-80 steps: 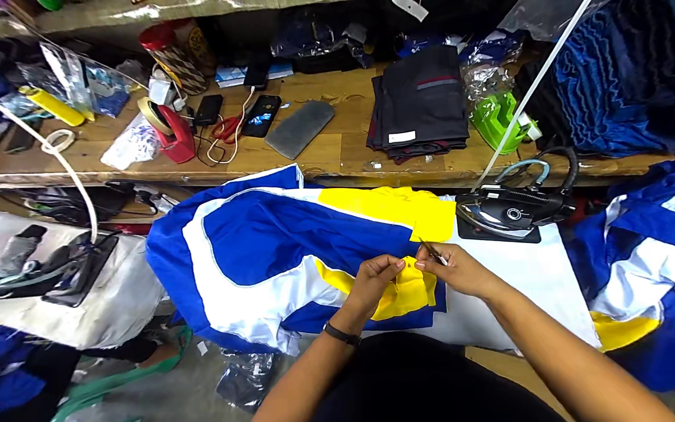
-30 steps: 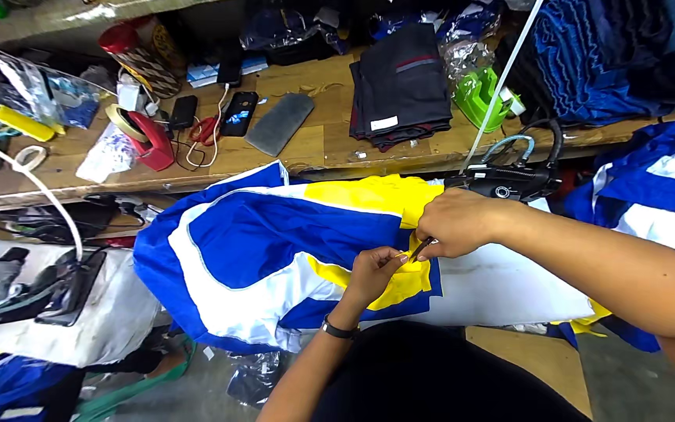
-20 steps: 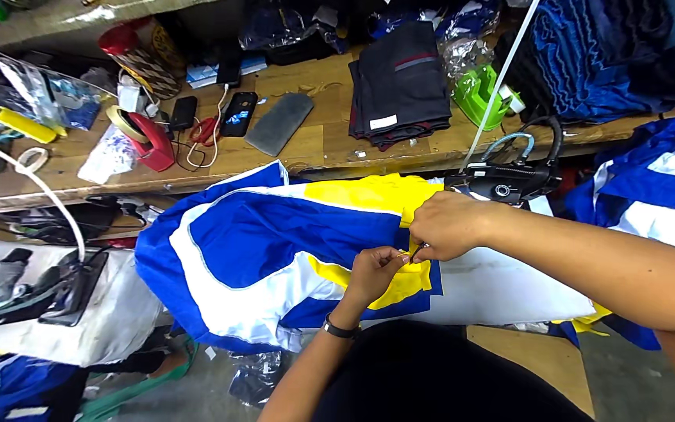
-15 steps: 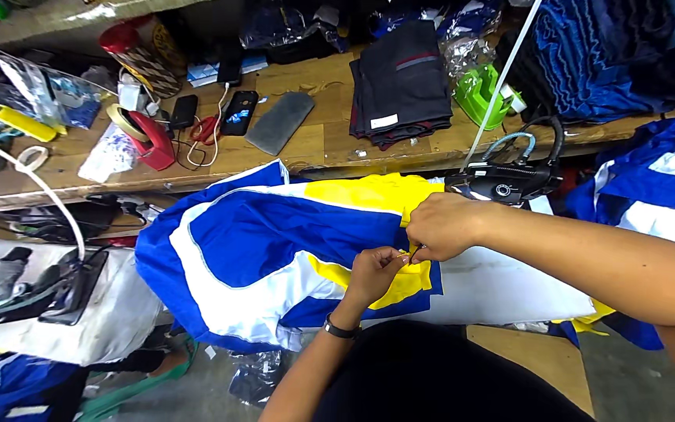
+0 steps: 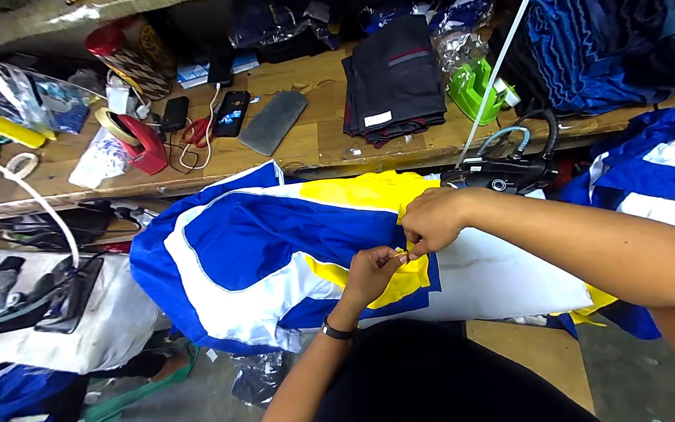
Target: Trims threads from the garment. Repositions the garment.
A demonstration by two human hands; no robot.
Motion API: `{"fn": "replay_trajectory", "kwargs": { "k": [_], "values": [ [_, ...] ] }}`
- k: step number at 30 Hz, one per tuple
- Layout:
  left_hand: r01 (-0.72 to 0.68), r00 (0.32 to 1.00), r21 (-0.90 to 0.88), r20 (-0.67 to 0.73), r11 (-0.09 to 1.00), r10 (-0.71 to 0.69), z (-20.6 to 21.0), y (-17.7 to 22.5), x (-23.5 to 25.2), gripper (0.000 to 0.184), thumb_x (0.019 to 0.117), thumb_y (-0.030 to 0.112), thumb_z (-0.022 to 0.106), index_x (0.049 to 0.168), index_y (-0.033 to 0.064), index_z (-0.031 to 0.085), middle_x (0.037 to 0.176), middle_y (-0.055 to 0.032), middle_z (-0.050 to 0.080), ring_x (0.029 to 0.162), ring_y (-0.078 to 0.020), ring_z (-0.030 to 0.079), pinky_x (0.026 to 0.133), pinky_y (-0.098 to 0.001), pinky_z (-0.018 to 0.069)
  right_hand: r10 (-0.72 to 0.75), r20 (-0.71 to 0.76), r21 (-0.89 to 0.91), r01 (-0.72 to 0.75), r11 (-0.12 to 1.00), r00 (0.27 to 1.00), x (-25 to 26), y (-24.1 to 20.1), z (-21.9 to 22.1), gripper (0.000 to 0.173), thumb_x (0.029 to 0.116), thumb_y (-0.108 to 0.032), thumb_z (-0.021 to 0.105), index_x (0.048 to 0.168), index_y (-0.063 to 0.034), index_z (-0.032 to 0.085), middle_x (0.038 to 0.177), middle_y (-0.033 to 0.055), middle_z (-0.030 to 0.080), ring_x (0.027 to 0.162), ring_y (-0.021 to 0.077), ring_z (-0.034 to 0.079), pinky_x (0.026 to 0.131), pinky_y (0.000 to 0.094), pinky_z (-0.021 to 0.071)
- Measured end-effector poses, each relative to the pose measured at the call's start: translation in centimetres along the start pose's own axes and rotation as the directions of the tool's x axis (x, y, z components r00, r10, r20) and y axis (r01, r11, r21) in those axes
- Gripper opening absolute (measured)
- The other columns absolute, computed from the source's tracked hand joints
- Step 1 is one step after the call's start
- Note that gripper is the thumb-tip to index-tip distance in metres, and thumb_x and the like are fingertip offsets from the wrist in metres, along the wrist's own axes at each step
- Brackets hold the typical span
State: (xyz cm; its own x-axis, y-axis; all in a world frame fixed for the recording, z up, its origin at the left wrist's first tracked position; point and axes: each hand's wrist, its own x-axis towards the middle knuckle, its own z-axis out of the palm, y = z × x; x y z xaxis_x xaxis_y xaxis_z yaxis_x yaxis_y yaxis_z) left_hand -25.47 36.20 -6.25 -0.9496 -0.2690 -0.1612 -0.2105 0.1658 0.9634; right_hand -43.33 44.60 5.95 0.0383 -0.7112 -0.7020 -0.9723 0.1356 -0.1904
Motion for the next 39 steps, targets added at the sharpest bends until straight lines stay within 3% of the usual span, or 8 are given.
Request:
{"fn": "replay_trajectory", "kwargs": {
  "k": [11,16,19,22,30,33,36,39],
  "values": [
    [0.005,0.999,0.001,-0.037,1.000,-0.005,0.3,-0.5,-0.2,0.015,0.0976,0.016,0.067,0.089,0.0051,0.072,0.073,0.0054,0.067,0.065,0.0024,0.060,0.065,-0.0183,0.0510,-0.025,-0.030,-0.064,0.023,0.998,0.999,0.3,-0.5,0.4,0.037,0.0969,-0.043,0.069,0.080,-0.0097,0.074,0.075,0.0055,0.066,0.078,0.0253,0.065,0.073,0.0501,0.0470],
    [0.097,0.991,-0.262,-0.060,0.960,-0.116,-0.5,0.1,-0.5,0.007,0.0967,0.004,0.066,0.094,0.0003,0.071,0.080,-0.0001,0.071,0.073,-0.0036,0.066,0.073,-0.0217,0.0563,0.035,-0.189,0.210,0.005,0.978,0.981,-1.1,1.5,1.5,0.042,0.0927,-0.049,0.073,0.085,-0.0085,0.075,0.072,0.0052,0.066,0.075,0.0241,0.066,0.071,0.0516,0.0503],
    [0.104,0.988,-0.380,-0.067,0.919,-0.139,-0.4,0.0,-0.8,0.006,0.0974,0.002,0.064,0.096,-0.0003,0.069,0.083,-0.0010,0.071,0.076,-0.0057,0.067,0.076,-0.0236,0.0572,0.087,-0.436,0.561,0.194,0.805,0.896,1.3,2.1,6.5,0.023,0.0921,-0.029,0.078,0.090,-0.0072,0.073,0.072,0.0027,0.064,0.067,0.0154,0.060,0.064,0.0405,0.0504],
    [0.032,0.996,-0.398,-0.066,0.917,-0.064,-0.6,-0.2,-0.9,0.008,0.0994,0.002,0.059,0.097,0.0018,0.067,0.085,0.0018,0.069,0.079,-0.0041,0.065,0.078,-0.0234,0.0554,0.090,-0.540,0.769,0.448,0.457,0.837,2.9,1.5,9.9,0.012,0.0973,-0.009,0.068,0.086,-0.0046,0.064,0.066,-0.0038,0.055,0.059,0.0001,0.049,0.057,0.0180,0.0409],
    [0.037,0.999,-0.693,0.022,0.720,-0.030,-0.2,-1.4,-1.1,0.017,0.1032,0.003,0.050,0.097,0.0057,0.066,0.092,-0.0006,0.071,0.088,-0.0088,0.068,0.087,-0.0306,0.0565,0.134,-0.619,0.785,0.608,0.119,0.774,4.1,0.5,11.9,0.014,0.0958,-0.006,0.065,0.084,-0.0129,0.062,0.068,-0.0107,0.056,0.056,-0.0043,0.046,0.053,0.0135,0.0377],
    [-0.071,0.997,-0.467,-0.049,0.881,0.055,-1.3,-1.2,-1.2,0.016,0.1037,0.007,0.052,0.107,0.0005,0.066,0.099,-0.0016,0.070,0.094,-0.0070,0.067,0.091,-0.0287,0.0551,0.284,-0.645,0.764,0.606,0.222,0.709,4.0,-0.5,12.1,0.007,0.0957,-0.011,0.065,0.089,-0.0114,0.063,0.073,-0.0088,0.059,0.060,-0.0034,0.049,0.056,0.0151,0.0407],
    [-0.140,0.942,0.218,-0.273,0.966,0.198,-5.7,-3.3,-3.1,0.033,0.1029,0.023,0.057,0.126,0.0013,0.067,0.123,-0.0114,0.069,0.119,-0.0204,0.063,0.105,-0.0443,0.0483,0.413,-0.718,0.695,0.604,0.390,0.560,3.2,-0.9,12.6,0.012,0.0967,-0.017,0.061,0.099,-0.0057,0.065,0.086,-0.0071,0.064,0.069,-0.0039,0.056,0.063,0.0162,0.0492],
    [0.206,0.686,0.456,-0.698,0.866,0.204,-11.5,-8.1,-8.5,0.051,0.0938,0.033,0.069,0.132,0.0004,0.064,0.137,-0.0248,0.060,0.130,-0.0452,0.053,0.103,-0.0685,0.0409,0.561,-0.716,0.674,0.622,0.398,0.416,1.6,-0.5,12.8,0.015,0.0968,-0.018,0.059,0.103,-0.0045,0.061,0.086,-0.0094,0.062,0.064,-0.0049,0.055,0.059,0.0143,0.0496]
  ]
}}
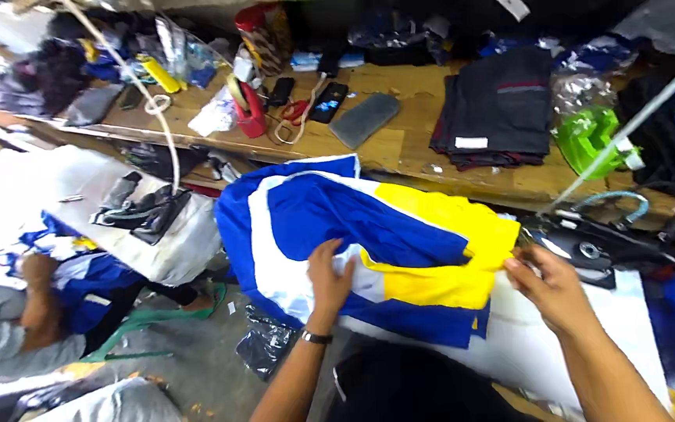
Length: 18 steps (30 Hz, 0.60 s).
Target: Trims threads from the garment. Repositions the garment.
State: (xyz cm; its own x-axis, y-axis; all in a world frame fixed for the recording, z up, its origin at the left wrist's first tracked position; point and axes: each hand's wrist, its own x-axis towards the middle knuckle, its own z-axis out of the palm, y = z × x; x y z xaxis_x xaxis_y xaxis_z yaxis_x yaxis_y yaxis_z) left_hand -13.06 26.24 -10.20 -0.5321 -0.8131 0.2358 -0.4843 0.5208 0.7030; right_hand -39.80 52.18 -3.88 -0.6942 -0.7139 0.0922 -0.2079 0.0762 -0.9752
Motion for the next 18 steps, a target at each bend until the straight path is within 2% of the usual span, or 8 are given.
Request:
{"fn": "replay_trajectory", "kwargs": {
  "k": [3,5,7,8,11,14,16,18],
  "values": [
    [0.418,0.897,0.221,-0.251,0.881,-0.363,-5.7,-5.8,-1.8,0.094,0.0785,0.053,0.080,0.144,-0.0066,0.050,0.151,-0.0370,0.040,0.138,-0.0597,0.036,0.104,-0.0787,0.0300,0.012,-0.156,0.064,-0.002,0.998,0.988,0.0,-0.6,-1.1,0.008,0.0974,-0.015,0.057,0.104,-0.0118,0.059,0.080,-0.0151,0.062,0.058,-0.0061,0.053,0.052,0.0117,0.0460],
    [0.568,0.823,0.322,-0.191,0.758,-0.535,-8.0,-8.0,-2.9,0.087,0.0798,0.054,0.080,0.138,-0.0067,0.056,0.140,-0.0379,0.050,0.132,-0.0596,0.043,0.103,-0.0790,0.0300,0.027,-0.199,0.094,-0.009,0.996,0.980,-0.2,-0.9,-1.3,0.007,0.0977,-0.012,0.057,0.103,-0.0163,0.060,0.076,-0.0169,0.062,0.055,-0.0061,0.053,0.049,0.0104,0.0438],
    [0.591,0.750,0.427,0.021,0.684,-0.661,-9.6,-9.1,-2.8,0.045,0.0946,0.041,0.070,0.114,0.0011,0.073,0.116,-0.0278,0.070,0.117,-0.0509,0.061,0.101,-0.0759,0.0362,0.030,-0.208,0.106,-0.008,0.994,0.978,-0.3,-1.4,-1.0,0.009,0.0979,-0.011,0.057,0.102,-0.0185,0.060,0.072,-0.0177,0.062,0.053,-0.0067,0.052,0.048,0.0093,0.0423],
    [0.582,0.699,0.463,0.134,0.668,-0.703,-10.3,-9.5,-2.3,0.036,0.0997,0.037,0.063,0.112,0.0049,0.075,0.112,-0.0230,0.072,0.114,-0.0458,0.064,0.099,-0.0728,0.0407,0.026,-0.208,0.113,-0.002,0.994,0.978,-0.4,-1.7,-0.7,0.010,0.0977,-0.010,0.057,0.100,-0.0193,0.061,0.070,-0.0179,0.061,0.052,-0.0070,0.051,0.047,0.0090,0.0416],
    [0.561,0.718,0.338,0.256,0.755,-0.648,-11.7,-11.0,-1.4,0.044,0.0987,0.038,0.066,0.117,-0.0013,0.069,0.117,-0.0260,0.067,0.109,-0.0438,0.065,0.094,-0.0676,0.0468,-0.009,-0.206,0.124,0.035,0.992,0.979,-0.5,-3.0,-0.2,0.013,0.0977,-0.011,0.057,0.099,-0.0221,0.062,0.070,-0.0189,0.063,0.052,-0.0079,0.051,0.046,0.0084,0.0409],
    [0.542,0.708,0.387,0.267,0.746,-0.654,-11.2,-10.9,-0.8,0.082,0.0815,0.066,0.074,0.126,-0.0020,0.064,0.128,-0.0289,0.062,0.117,-0.0475,0.061,0.095,-0.0709,0.0460,-0.033,-0.264,0.151,0.075,0.986,0.964,-0.8,-4.4,0.4,0.013,0.0982,-0.010,0.056,0.101,-0.0220,0.061,0.071,-0.0181,0.064,0.051,-0.0072,0.052,0.046,0.0084,0.0414],
    [0.478,0.641,0.535,0.331,0.697,-0.693,-10.2,-10.7,-0.2,0.072,0.0871,0.065,0.069,0.122,0.0018,0.068,0.120,-0.0256,0.068,0.115,-0.0461,0.064,0.094,-0.0702,0.0469,-0.080,-0.300,0.166,0.135,0.977,0.951,-0.9,-5.1,0.8,0.011,0.0992,-0.010,0.056,0.102,-0.0208,0.059,0.070,-0.0169,0.063,0.050,-0.0066,0.051,0.045,0.0086,0.0403],
    [0.399,0.596,0.554,0.449,0.731,-0.665,-10.3,-11.4,1.2,0.049,0.0982,0.046,0.064,0.112,0.0001,0.072,0.112,-0.0259,0.070,0.111,-0.0462,0.065,0.093,-0.0706,0.0464,-0.125,-0.333,0.166,0.189,0.968,0.934,-1.0,-5.8,1.1,0.010,0.0988,-0.011,0.058,0.102,-0.0206,0.061,0.072,-0.0161,0.064,0.051,-0.0063,0.051,0.045,0.0090,0.0406]
  ]
}}
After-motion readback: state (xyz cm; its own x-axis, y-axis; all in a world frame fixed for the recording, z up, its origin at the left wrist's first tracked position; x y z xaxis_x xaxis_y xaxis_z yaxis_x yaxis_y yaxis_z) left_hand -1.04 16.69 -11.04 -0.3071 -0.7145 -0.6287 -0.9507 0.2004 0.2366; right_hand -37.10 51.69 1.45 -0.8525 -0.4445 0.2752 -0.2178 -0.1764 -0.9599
